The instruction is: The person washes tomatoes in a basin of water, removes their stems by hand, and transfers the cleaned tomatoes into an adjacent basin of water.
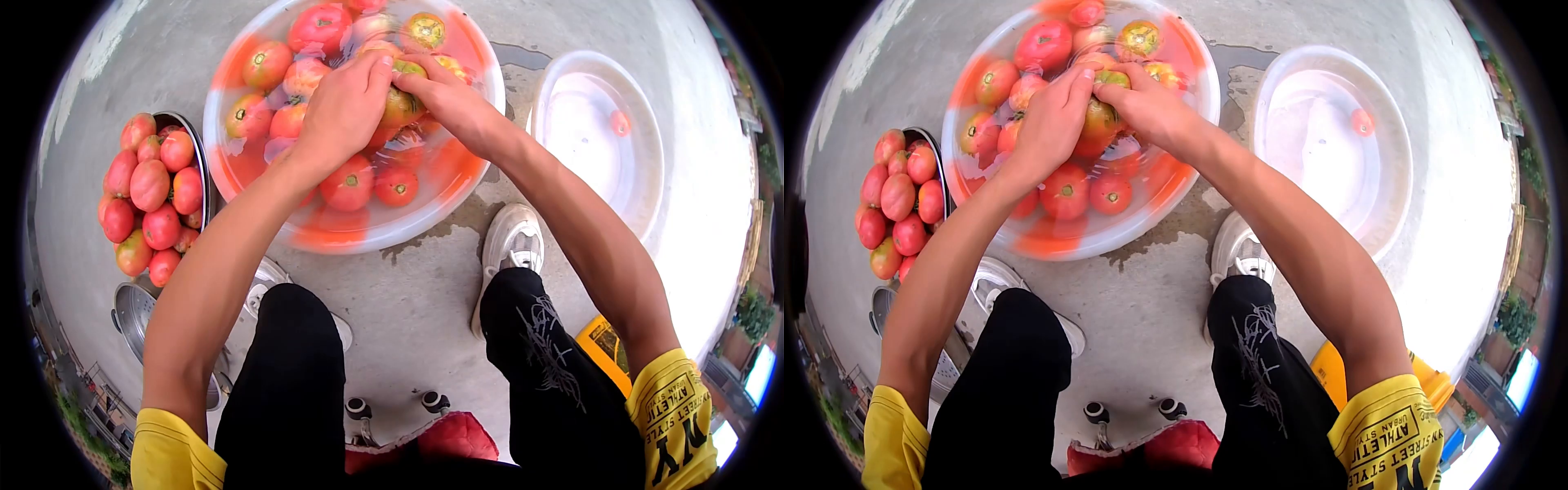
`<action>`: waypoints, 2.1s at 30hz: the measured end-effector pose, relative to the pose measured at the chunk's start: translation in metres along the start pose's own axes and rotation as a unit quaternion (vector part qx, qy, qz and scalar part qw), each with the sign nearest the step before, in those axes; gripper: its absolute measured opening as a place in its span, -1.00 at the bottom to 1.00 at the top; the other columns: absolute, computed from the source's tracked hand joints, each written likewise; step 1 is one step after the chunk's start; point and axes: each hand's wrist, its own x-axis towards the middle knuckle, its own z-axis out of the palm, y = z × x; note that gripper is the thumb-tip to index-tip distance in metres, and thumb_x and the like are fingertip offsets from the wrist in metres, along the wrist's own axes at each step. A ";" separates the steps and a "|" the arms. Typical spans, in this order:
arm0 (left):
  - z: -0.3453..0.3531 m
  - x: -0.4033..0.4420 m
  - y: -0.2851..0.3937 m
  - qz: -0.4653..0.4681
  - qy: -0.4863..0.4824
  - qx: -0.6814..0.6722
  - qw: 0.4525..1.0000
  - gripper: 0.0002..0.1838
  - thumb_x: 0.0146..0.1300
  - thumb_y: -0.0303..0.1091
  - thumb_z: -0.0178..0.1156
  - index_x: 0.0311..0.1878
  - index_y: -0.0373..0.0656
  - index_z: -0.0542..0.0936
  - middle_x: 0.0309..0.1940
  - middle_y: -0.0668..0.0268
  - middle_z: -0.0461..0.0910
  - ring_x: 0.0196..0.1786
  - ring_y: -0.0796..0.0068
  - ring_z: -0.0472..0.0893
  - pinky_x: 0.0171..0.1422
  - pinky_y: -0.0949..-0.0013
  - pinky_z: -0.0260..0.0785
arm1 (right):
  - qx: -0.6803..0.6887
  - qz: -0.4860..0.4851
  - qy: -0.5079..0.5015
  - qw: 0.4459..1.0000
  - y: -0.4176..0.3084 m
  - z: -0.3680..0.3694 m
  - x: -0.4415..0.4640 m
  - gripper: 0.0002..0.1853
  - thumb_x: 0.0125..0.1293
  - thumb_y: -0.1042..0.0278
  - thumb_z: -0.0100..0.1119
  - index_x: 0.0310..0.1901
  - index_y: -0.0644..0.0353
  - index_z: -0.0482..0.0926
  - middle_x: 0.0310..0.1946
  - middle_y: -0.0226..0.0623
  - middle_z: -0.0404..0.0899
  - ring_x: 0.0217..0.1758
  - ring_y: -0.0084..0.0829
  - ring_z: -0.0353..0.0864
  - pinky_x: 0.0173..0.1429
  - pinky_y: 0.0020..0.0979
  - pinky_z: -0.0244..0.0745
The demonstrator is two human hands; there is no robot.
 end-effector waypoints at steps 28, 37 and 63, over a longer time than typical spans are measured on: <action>0.003 -0.004 -0.049 0.118 -0.033 0.026 0.992 -0.54 0.40 -0.19 0.04 0.24 -0.27 0.43 0.09 -0.05 0.57 0.16 0.09 0.57 0.26 0.15 0.38 | -0.346 -0.123 0.036 0.929 0.022 -0.002 0.046 -0.41 0.45 -0.17 -0.05 0.03 0.32 0.56 -0.11 0.12 0.65 0.04 0.07 0.62 0.14 -0.10 0.49; -0.009 0.010 -0.035 0.004 -0.083 0.012 0.996 -0.45 0.44 0.01 0.05 0.22 -0.30 0.43 -0.06 0.04 0.63 -0.02 0.13 0.65 -0.04 0.16 0.51 | -0.068 0.077 -0.001 0.995 -0.011 -0.004 0.022 -0.48 0.47 -0.07 -0.05 0.21 0.19 0.49 -0.10 -0.26 0.60 -0.18 -0.38 0.64 -0.08 -0.35 0.62; -0.019 0.019 0.010 -0.271 -0.118 -0.150 0.944 -0.45 0.44 0.20 -0.05 0.27 0.00 0.42 0.12 0.31 0.52 -0.15 0.55 0.63 -0.31 0.47 0.52 | -0.189 0.017 0.023 0.982 -0.015 -0.015 0.021 -0.49 0.36 -0.12 0.07 0.04 0.17 0.64 -0.28 -0.21 0.73 -0.10 -0.27 0.73 0.05 -0.26 0.57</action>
